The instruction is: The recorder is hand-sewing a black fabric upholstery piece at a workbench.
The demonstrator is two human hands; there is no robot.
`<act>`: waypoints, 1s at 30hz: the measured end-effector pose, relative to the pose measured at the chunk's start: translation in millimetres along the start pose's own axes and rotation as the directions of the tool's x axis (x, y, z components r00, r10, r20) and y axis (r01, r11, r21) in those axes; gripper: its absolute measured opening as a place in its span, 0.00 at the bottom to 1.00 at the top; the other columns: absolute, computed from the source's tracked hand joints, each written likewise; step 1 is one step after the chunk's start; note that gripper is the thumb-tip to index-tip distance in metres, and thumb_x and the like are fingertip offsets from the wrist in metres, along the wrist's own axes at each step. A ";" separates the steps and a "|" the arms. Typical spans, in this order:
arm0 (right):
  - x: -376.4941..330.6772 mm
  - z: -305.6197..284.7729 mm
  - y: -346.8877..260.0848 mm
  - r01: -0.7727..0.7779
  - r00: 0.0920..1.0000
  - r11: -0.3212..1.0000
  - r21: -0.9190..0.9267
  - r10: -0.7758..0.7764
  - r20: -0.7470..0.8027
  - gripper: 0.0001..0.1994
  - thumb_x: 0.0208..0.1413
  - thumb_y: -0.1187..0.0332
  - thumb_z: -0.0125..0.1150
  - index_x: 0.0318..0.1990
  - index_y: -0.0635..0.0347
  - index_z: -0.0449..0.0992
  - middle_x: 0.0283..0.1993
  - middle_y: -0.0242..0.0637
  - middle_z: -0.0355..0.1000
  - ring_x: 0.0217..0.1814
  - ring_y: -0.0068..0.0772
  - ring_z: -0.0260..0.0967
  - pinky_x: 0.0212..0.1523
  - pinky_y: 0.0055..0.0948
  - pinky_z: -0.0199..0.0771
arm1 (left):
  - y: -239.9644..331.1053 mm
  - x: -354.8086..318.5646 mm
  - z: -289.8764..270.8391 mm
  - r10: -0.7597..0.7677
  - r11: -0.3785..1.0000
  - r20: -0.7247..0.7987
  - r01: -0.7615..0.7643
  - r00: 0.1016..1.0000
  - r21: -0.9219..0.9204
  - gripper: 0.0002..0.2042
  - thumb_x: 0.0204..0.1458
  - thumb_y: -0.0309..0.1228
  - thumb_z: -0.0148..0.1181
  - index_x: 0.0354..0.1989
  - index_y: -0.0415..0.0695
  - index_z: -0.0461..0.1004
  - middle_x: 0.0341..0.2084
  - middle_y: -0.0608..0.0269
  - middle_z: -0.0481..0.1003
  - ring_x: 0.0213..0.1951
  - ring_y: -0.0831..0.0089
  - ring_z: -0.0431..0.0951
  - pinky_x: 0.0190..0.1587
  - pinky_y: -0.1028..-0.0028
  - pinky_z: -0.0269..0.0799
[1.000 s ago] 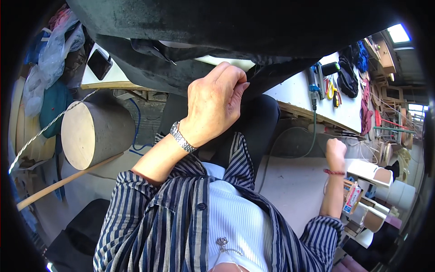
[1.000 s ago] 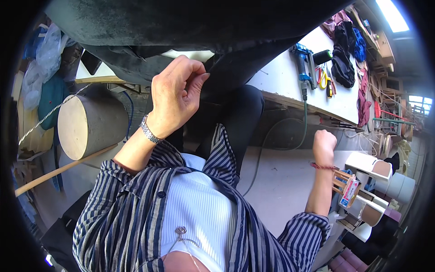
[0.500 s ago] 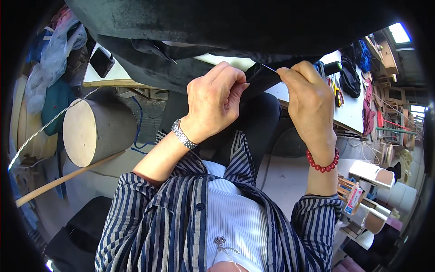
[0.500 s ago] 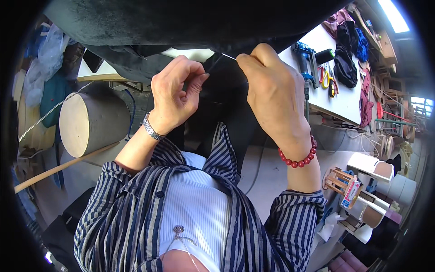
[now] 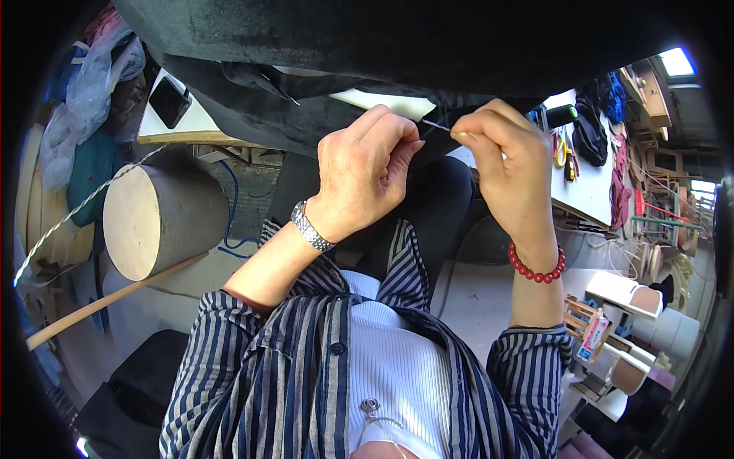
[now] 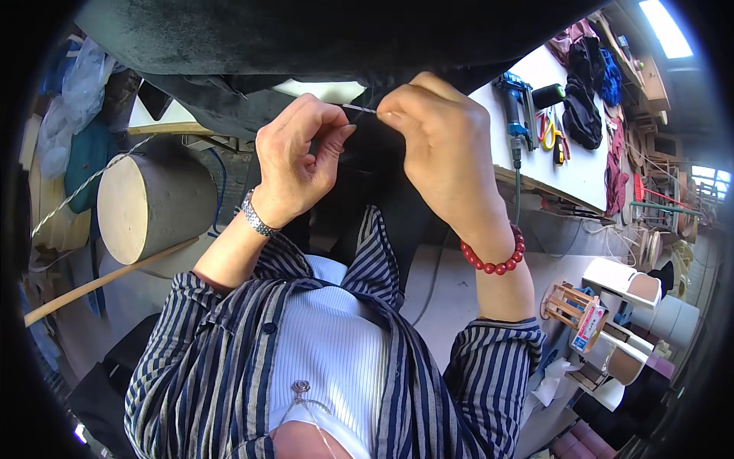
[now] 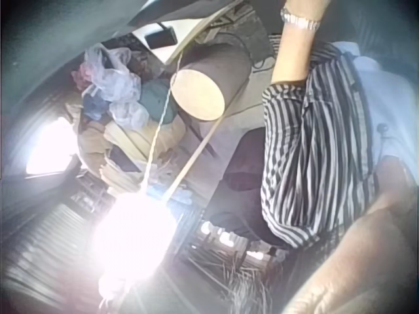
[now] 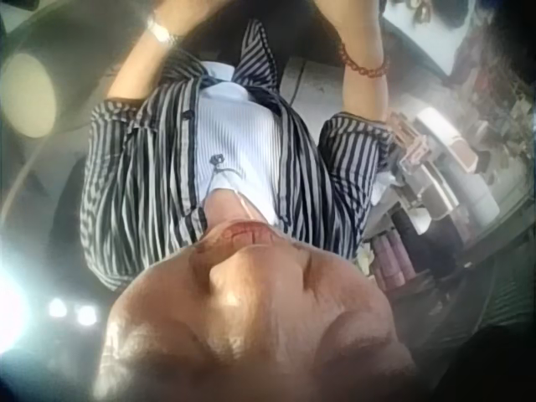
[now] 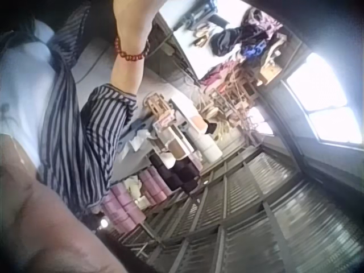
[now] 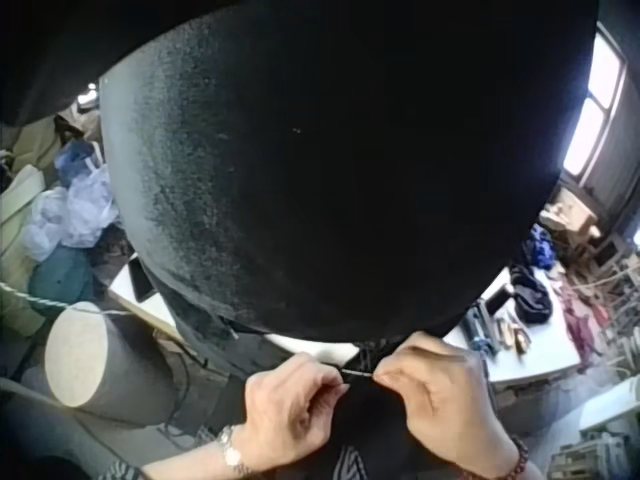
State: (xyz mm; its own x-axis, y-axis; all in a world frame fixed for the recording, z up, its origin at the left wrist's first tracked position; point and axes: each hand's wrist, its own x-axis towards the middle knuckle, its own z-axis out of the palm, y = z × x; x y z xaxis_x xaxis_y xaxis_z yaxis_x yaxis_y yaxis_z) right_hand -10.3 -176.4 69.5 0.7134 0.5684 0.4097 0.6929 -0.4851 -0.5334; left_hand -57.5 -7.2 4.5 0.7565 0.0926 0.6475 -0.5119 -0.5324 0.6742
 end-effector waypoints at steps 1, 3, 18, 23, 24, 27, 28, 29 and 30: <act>-1.8 -3.8 -3.0 -0.134 0.991 0.972 0.191 0.131 0.029 0.03 0.53 0.84 0.54 0.31 0.70 0.74 0.31 0.36 0.71 0.24 0.22 0.67 0.25 0.18 0.64 | -0.5 0.0 0.4 0.000 1.000 -0.001 0.000 1.000 -0.001 0.09 0.42 0.14 0.63 0.27 0.41 0.71 0.19 0.63 0.68 0.18 0.74 0.69 0.19 0.78 0.61; -11.5 -8.9 -7.3 -0.229 0.967 0.825 0.518 0.253 0.024 0.05 0.54 0.85 0.50 0.34 0.70 0.73 0.29 0.35 0.67 0.18 0.17 0.58 0.22 0.17 0.60 | -1.6 -0.4 0.2 -0.002 1.000 0.007 0.002 1.000 0.008 0.09 0.42 0.14 0.63 0.27 0.41 0.71 0.19 0.63 0.68 0.18 0.74 0.69 0.19 0.78 0.62; -381.5 -229.3 -15.4 0.704 0.460 0.190 0.684 0.613 -0.643 0.07 0.58 0.77 0.48 0.26 0.60 0.64 0.27 0.30 0.57 0.19 0.18 0.53 0.21 0.21 0.61 | 1.5 1.1 -7.4 -0.014 0.994 0.032 0.011 0.999 0.111 0.06 0.43 0.19 0.63 0.27 0.42 0.71 0.23 0.61 0.72 0.21 0.63 0.75 0.22 0.71 0.68; -700.9 -251.7 13.1 0.410 -0.061 0.498 0.764 0.851 -0.521 0.06 0.53 0.81 0.53 0.28 0.59 0.67 0.25 0.28 0.57 0.21 0.19 0.54 0.22 0.21 0.61 | 6.2 10.0 5.0 0.030 0.995 0.021 -0.032 0.999 0.094 0.07 0.44 0.18 0.63 0.27 0.41 0.71 0.21 0.60 0.70 0.20 0.63 0.73 0.22 0.72 0.67; -733.7 -225.7 20.8 0.494 -0.166 0.496 0.714 0.860 -0.483 0.08 0.47 0.84 0.56 0.28 0.60 0.68 0.23 0.27 0.59 0.22 0.22 0.57 0.23 0.24 0.64 | 10.2 7.6 3.6 0.042 0.990 0.012 -0.043 0.999 0.134 0.07 0.44 0.18 0.63 0.27 0.41 0.71 0.22 0.60 0.70 0.21 0.63 0.74 0.22 0.72 0.67; -825.8 -216.1 -6.8 0.605 -0.351 0.523 0.601 0.852 -0.389 0.07 0.50 0.84 0.50 0.30 0.60 0.70 0.25 0.33 0.64 0.23 0.29 0.60 0.24 0.29 0.68 | -4.2 5.1 -4.7 -0.022 0.990 0.038 0.017 0.999 0.137 0.07 0.44 0.18 0.63 0.27 0.41 0.71 0.23 0.60 0.71 0.21 0.63 0.74 0.23 0.72 0.68; -820.4 -167.2 10.5 0.676 -0.304 0.418 0.607 0.908 -0.287 0.08 0.48 0.85 0.50 0.31 0.61 0.70 0.25 0.33 0.64 0.23 0.29 0.61 0.25 0.27 0.68 | 9.4 3.5 -4.8 0.008 0.982 0.049 -0.017 0.999 0.188 0.07 0.44 0.18 0.63 0.27 0.41 0.71 0.23 0.60 0.71 0.21 0.63 0.74 0.23 0.72 0.68; -808.7 -126.0 16.4 0.727 -0.259 0.329 0.603 0.944 -0.203 0.09 0.46 0.86 0.50 0.32 0.62 0.70 0.25 0.33 0.65 0.23 0.29 0.61 0.26 0.26 0.68 | 16.8 3.8 -5.5 0.053 0.976 0.045 -0.061 0.998 0.210 0.07 0.44 0.18 0.64 0.28 0.41 0.72 0.23 0.60 0.71 0.21 0.64 0.74 0.22 0.73 0.68; -786.1 -120.5 14.3 0.650 -0.538 0.469 0.598 0.840 -0.074 0.09 0.48 0.85 0.47 0.31 0.62 0.70 0.25 0.34 0.66 0.21 0.29 0.60 0.26 0.26 0.67 | 14.4 9.1 -2.5 0.077 0.978 0.040 -0.083 0.996 0.189 0.07 0.44 0.18 0.64 0.28 0.41 0.72 0.23 0.60 0.71 0.21 0.64 0.74 0.22 0.73 0.67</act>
State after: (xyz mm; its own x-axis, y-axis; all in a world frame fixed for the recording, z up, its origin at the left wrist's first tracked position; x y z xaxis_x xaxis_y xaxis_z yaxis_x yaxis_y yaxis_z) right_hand -548.6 -710.2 -171.0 0.2063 -0.7621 -0.6138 0.7263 0.5396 -0.4258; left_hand -59.0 -11.9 20.9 0.7306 0.0172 0.6826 -0.4871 -0.6875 0.5386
